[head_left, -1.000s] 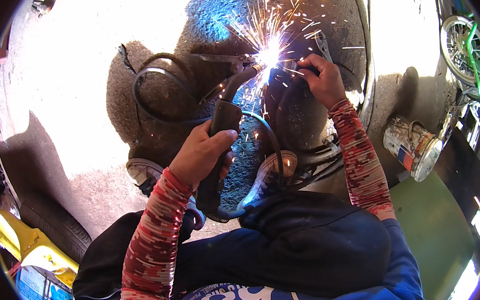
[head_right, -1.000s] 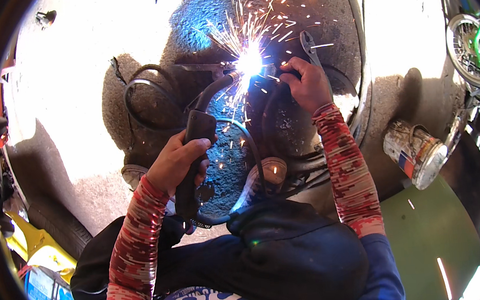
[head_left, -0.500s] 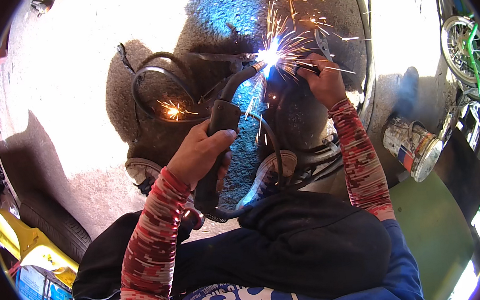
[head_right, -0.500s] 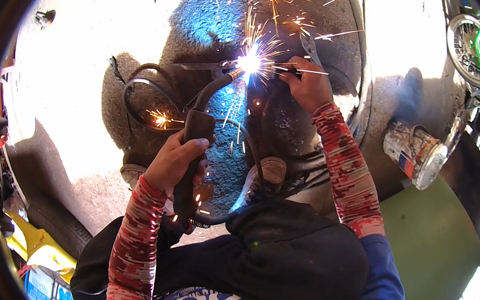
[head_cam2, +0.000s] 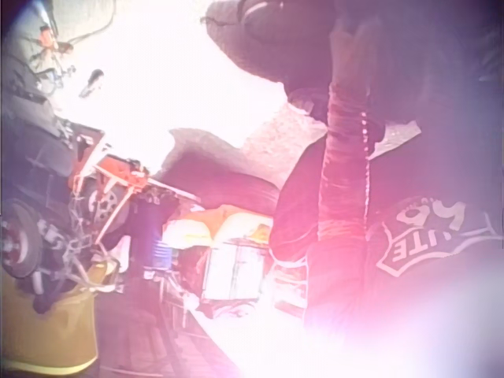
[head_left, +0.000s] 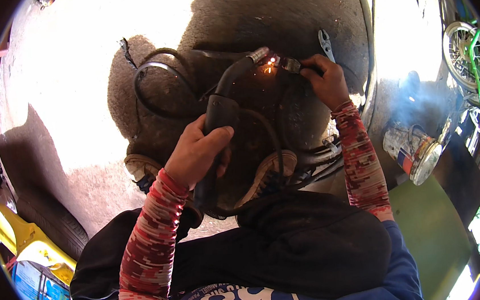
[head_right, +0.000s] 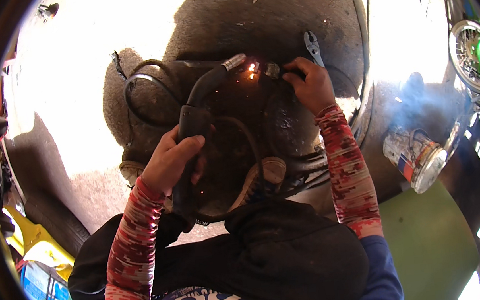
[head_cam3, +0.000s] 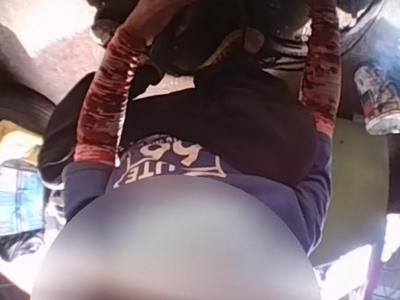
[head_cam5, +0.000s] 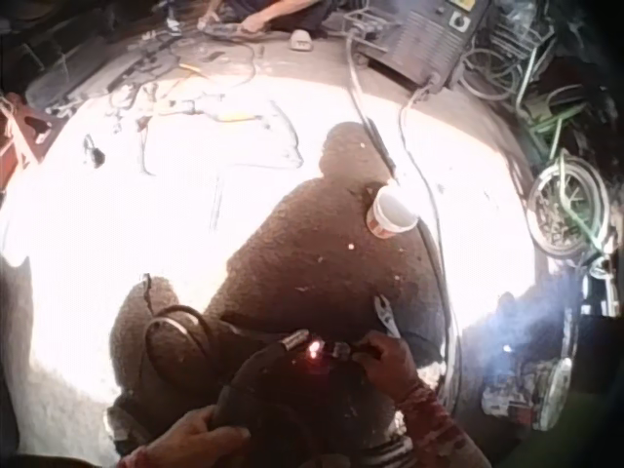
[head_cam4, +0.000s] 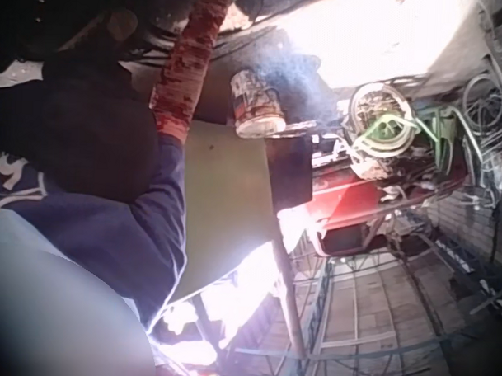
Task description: The person walks through a cluttered auto repair shop, picks up a cup, and then sits on the floor to weld a metal part. They use a welding torch to join metal pieces, creating visible sparks.
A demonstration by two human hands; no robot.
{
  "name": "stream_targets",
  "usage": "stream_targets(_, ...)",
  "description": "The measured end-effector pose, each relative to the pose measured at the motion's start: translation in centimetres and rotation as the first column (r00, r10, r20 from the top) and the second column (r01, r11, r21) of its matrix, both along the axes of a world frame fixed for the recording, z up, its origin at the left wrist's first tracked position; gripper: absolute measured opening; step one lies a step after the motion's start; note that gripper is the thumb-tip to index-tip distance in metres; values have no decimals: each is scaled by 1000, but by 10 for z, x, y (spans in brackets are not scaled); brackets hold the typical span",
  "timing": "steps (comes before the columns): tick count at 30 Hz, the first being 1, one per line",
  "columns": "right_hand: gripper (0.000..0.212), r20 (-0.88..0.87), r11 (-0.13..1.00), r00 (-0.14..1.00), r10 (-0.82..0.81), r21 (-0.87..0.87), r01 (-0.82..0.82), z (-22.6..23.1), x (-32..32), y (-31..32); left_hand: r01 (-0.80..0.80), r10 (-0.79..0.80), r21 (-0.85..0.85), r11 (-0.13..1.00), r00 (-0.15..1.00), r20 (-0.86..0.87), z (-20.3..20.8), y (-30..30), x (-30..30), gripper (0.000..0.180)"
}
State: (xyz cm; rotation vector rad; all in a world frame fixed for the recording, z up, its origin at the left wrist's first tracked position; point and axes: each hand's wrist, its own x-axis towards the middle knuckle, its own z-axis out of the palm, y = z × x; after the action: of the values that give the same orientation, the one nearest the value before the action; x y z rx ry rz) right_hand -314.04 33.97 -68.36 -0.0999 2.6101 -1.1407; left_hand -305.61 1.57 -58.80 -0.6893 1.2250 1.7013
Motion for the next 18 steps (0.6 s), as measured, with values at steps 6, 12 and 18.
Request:
stream_targets(6,18,26,1000,1000,18,-13,-17,1,0,1,-46,46,17,999,999,17,0,-5,1,29)
stream_targets(12,14,86,988,996,-2,-156,15,-3,-1,3,-100,102,-41,994,994,35,-7,-9,5,34)
stream_targets(18,30,73,877,993,-93,-467,116,49,12,30,-259,258,-45,965,966,-20,-12,-13,3,35)
